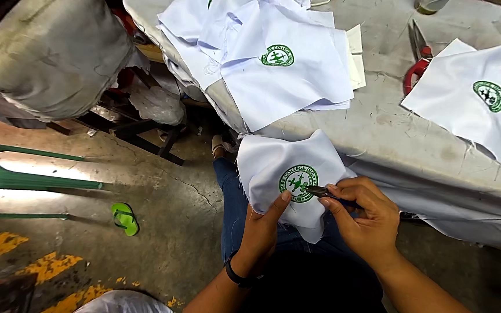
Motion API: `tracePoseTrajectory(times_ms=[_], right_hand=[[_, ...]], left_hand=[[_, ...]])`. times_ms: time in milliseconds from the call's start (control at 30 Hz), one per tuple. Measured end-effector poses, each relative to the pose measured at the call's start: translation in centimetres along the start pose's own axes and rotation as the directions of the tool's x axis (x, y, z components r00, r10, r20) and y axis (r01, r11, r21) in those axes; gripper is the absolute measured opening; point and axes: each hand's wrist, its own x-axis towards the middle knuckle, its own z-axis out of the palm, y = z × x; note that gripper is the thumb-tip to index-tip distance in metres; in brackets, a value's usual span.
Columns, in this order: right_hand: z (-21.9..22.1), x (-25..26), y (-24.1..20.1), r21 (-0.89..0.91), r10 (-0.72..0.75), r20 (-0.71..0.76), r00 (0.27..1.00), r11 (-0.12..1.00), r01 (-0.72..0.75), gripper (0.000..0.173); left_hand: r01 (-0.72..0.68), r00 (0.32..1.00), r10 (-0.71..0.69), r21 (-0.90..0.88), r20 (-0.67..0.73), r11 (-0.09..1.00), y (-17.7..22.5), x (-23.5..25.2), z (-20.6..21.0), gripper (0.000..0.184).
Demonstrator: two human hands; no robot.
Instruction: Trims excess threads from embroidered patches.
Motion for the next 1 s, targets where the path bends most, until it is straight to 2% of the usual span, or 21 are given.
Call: tracePoseTrajectory(times_ms=[633, 800, 1000], right_hand=[[-0.8, 0.3, -0.1, -0.103, -0.03, 0.102, 0.994, 0.994, 0.041, 0.019], [-1.7, 0.8, -0.5, -0.056, 0.03, 0.14, 0.99, 0.998, -0.023, 0.022], [-2.3, 1.5, -0.5, -0.178, -0.013, 0.207, 0.978, 0.983, 0.05, 0.022]], left_hand=[[-0.048, 0.999, 0.048, 0.051, -0.017, 0.998, 0.0, 0.0, 0.1, 0.022], [-0.069, 0.997, 0.071, 0.074, -0.022, 0.995, 0.1, 0.1, 0.1, 0.022], [-0.125, 0.992, 0.125, 0.123, 0.009, 0.985, 0.1, 0.1, 0.0, 0.021]])
